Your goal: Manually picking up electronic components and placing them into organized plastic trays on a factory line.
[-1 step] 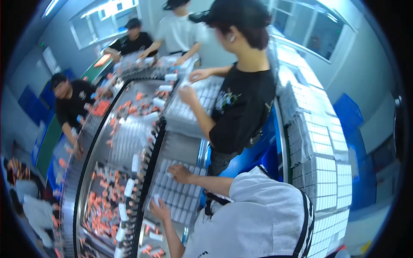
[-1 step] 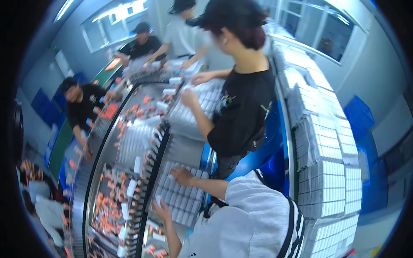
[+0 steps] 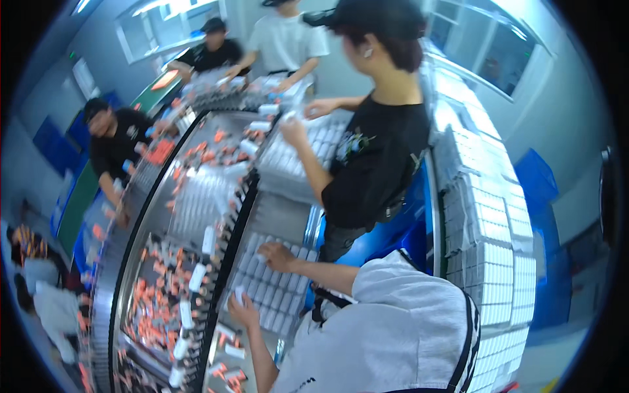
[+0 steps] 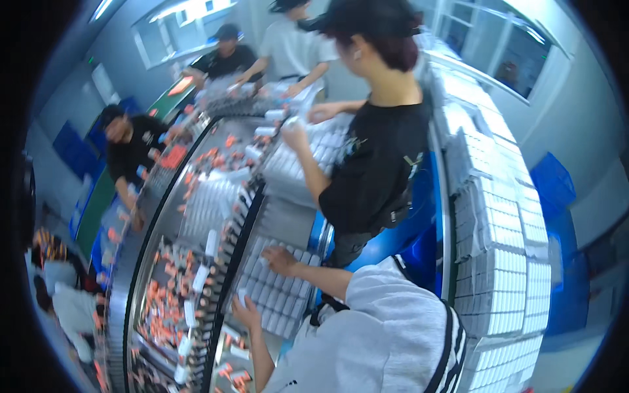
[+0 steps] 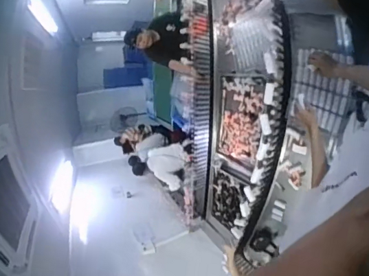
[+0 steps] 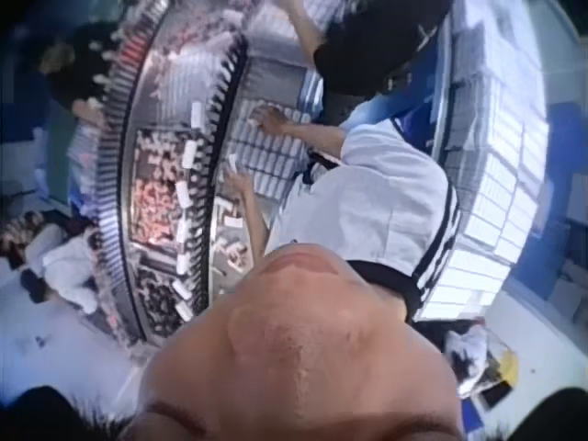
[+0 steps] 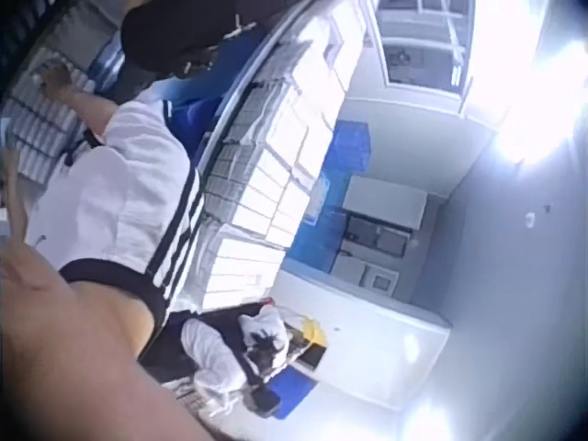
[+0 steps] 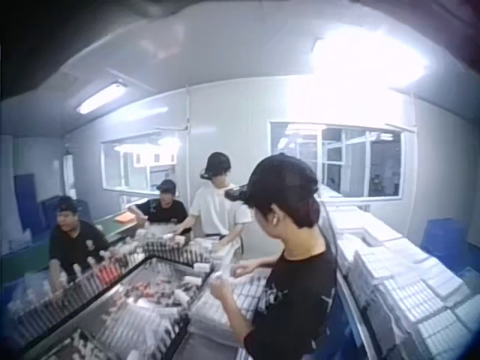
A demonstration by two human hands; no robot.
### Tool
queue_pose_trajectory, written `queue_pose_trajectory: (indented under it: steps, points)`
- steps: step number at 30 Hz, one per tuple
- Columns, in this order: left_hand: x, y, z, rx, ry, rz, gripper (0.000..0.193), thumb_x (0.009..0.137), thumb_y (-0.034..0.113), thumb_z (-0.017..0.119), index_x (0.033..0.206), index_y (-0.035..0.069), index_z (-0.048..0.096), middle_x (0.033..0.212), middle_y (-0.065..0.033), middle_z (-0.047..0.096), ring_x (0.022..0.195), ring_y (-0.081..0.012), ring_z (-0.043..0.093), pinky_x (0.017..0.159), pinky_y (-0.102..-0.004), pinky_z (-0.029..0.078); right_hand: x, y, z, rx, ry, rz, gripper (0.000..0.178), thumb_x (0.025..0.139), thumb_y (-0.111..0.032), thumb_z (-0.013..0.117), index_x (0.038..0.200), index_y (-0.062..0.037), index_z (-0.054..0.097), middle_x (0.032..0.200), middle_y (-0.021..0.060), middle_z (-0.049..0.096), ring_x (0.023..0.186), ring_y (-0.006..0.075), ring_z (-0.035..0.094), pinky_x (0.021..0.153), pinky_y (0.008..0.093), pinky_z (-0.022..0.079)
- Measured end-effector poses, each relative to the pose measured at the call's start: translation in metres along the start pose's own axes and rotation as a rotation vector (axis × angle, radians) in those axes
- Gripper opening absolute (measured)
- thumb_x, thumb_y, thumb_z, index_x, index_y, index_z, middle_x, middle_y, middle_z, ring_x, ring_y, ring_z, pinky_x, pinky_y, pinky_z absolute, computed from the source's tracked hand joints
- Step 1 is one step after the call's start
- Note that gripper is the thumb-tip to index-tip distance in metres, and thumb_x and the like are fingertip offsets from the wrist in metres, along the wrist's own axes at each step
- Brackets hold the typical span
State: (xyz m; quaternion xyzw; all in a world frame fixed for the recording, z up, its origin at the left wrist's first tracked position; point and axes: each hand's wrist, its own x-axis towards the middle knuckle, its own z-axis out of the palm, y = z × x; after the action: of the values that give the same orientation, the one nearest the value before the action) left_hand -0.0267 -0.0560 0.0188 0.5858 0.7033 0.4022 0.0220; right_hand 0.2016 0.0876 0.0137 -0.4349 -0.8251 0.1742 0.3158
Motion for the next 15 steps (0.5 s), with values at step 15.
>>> queue_pose_trajectory:
  steps: [15]
  points:
    - [0.02, -0.001, 0.023, 0.138, -0.028, -0.008, 0.036, 0.094, 0.026, 0.071, 0.119, 0.001, 0.067, 0.107, -0.0236, 0.068, 0.099, -0.0458, 0.064, 0.089, -0.0552, 0.051, 0.018, 0.015, -0.018, 0.21, -0.109, 0.024, 0.045, 0.073, -0.004, 0.077, 0.117, -0.0055, 0.066, 0.122, 0.0145, 0.065, 0.117, 0.041, 0.061, 0.099, 0.0517, 0.051]
